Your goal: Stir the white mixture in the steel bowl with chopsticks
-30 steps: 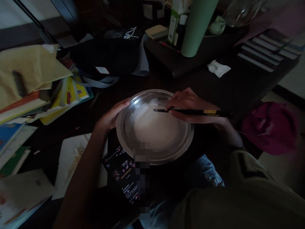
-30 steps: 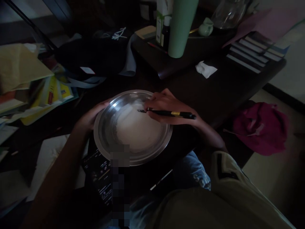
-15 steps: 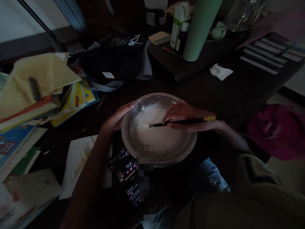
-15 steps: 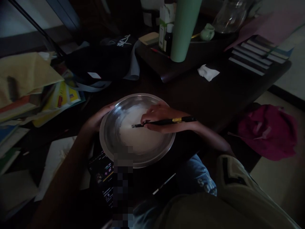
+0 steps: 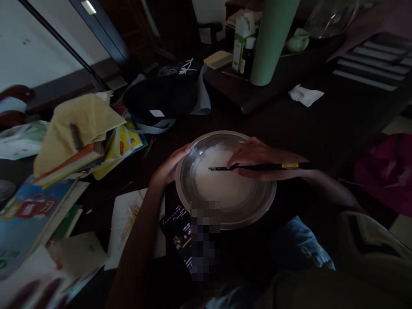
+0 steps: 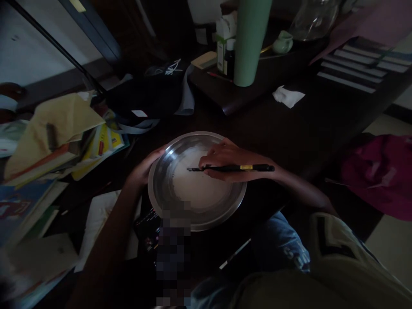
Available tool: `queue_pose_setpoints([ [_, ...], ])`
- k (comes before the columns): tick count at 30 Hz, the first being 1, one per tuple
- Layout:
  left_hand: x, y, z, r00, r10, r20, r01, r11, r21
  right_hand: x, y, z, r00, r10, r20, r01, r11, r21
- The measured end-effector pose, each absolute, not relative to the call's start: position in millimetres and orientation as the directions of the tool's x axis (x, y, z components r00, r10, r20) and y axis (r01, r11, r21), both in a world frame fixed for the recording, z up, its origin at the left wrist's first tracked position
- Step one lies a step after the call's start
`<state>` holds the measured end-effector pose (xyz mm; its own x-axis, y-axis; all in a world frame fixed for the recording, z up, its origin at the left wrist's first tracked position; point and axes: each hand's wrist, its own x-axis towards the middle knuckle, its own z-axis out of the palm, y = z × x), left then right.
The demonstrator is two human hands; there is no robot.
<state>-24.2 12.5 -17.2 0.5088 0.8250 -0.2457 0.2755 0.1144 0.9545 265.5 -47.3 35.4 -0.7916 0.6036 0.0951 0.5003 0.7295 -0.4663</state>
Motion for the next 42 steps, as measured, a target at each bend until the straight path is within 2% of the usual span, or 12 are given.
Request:
queue_pose_setpoints([
  [3,-23,13,-20,0.458,0.854,-0.247,0.179,0.184,0.967,271,-48,46,-0.816,0.576,0.038,0.491,0.727,-0.481],
  [7,-22,14,-23,0.433,0.851,-0.296,0.030,0.315,0.949,281,-44,60,-0.896,0.444,-0.022,0.385,0.751,-0.537],
  [12,-23,15,-25,0.457,0.842,-0.285,-0.019,0.330,0.944,267,-43,50,-0.930,0.365,-0.044,0.319,0.742,-0.590],
  [17,-23,15,-25,0.484,0.833,-0.267,-0.063,0.338,0.939,273,-43,44,-0.778,0.627,0.039,0.521,0.679,-0.518],
  [19,-23,16,-24,0.490,0.830,-0.268,-0.068,0.343,0.937,286,-42,53,-0.740,0.672,0.038,0.576,0.661,-0.481],
  [24,-23,15,-23,0.481,0.831,-0.280,-0.070,0.355,0.932,287,-41,58,-0.937,0.348,-0.006,0.298,0.794,-0.530],
  [26,-22,15,-23,0.488,0.831,-0.268,-0.074,0.345,0.936,273,-44,49,-0.947,0.322,0.018,0.257,0.788,-0.559],
  [32,-23,14,-23,0.482,0.836,-0.262,-0.064,0.333,0.941,268,-48,40,-0.785,0.614,0.084,0.526,0.732,-0.432],
  [35,-24,14,-23,0.484,0.835,-0.262,-0.053,0.327,0.943,290,-44,55,-0.749,0.660,0.060,0.594,0.708,-0.380],
  [37,-24,15,-23,0.483,0.834,-0.267,-0.040,0.326,0.945,298,-42,63,-0.799,0.601,0.025,0.537,0.731,-0.422],
  [40,-24,15,-24,0.477,0.837,-0.266,-0.034,0.320,0.947,290,-42,63,-0.923,0.383,-0.032,0.335,0.762,-0.554],
  [42,-24,16,-24,0.470,0.843,-0.262,-0.033,0.313,0.949,275,-44,54,-0.950,0.308,-0.046,0.274,0.757,-0.594],
])
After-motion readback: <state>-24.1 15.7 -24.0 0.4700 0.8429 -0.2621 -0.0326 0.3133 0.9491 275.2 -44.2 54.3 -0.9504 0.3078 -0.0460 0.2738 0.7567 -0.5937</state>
